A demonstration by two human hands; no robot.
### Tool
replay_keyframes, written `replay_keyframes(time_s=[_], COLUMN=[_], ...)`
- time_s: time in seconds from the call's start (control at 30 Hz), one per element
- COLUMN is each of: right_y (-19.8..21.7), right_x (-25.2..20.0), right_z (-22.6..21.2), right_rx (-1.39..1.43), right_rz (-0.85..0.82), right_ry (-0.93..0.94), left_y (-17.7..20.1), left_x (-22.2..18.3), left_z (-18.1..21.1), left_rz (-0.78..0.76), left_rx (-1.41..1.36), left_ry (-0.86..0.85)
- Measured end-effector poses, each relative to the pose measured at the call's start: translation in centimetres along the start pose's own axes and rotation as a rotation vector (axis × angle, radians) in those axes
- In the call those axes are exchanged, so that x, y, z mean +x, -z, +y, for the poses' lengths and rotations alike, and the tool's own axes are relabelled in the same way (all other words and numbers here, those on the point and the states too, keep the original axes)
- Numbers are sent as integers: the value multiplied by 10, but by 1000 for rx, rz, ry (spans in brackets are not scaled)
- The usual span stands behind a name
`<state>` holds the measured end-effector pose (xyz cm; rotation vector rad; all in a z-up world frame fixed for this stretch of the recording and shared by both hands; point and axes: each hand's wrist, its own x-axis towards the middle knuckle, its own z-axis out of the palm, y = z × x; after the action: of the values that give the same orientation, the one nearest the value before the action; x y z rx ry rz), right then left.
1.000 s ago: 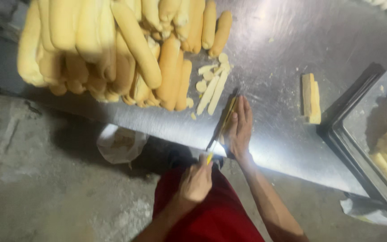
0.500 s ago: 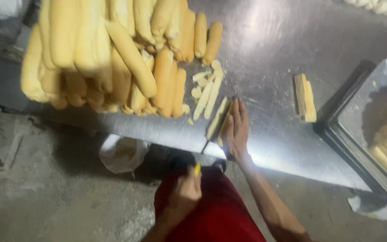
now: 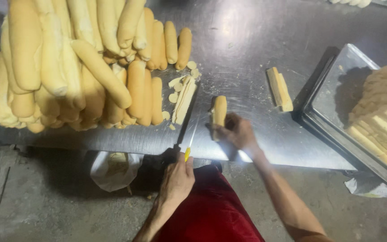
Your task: The person sorts pre-cut bread loaves into a stack on a metal tray, then moves to another pile of loaves and cuts them into smaller pieces using a knife on the table.
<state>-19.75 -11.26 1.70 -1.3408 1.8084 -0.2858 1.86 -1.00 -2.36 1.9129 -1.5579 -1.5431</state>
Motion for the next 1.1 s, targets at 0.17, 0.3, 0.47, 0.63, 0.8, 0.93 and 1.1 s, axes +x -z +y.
replay_keyframes(time_s=[0.17, 0.3, 0.47, 0.63, 0.8, 0.93, 1.1], right_y=[-31, -41, -65, -67, -69, -71, -72], right_x=[11, 31, 46, 51, 47, 51, 53], right_z=[13, 25, 32, 35, 35, 26, 25], right_rx=[175, 34, -62, -35, -37, -44, -62], right_rz=[212, 454, 457, 476, 469, 490, 496], right_ry=[131, 437, 562, 589, 567, 516, 516], left_y=[-27, -33, -34, -50, -47, -29, -42], left_x=[22, 37, 47, 72, 40, -26, 9], left_z=[11, 31, 39, 28, 23, 12, 12], left_rz=[115, 118, 115, 141, 8, -61, 329], left_rx=[42, 71, 51, 41, 68, 53, 311], left_ry=[-238, -240, -250, -288, -160, -15, -357])
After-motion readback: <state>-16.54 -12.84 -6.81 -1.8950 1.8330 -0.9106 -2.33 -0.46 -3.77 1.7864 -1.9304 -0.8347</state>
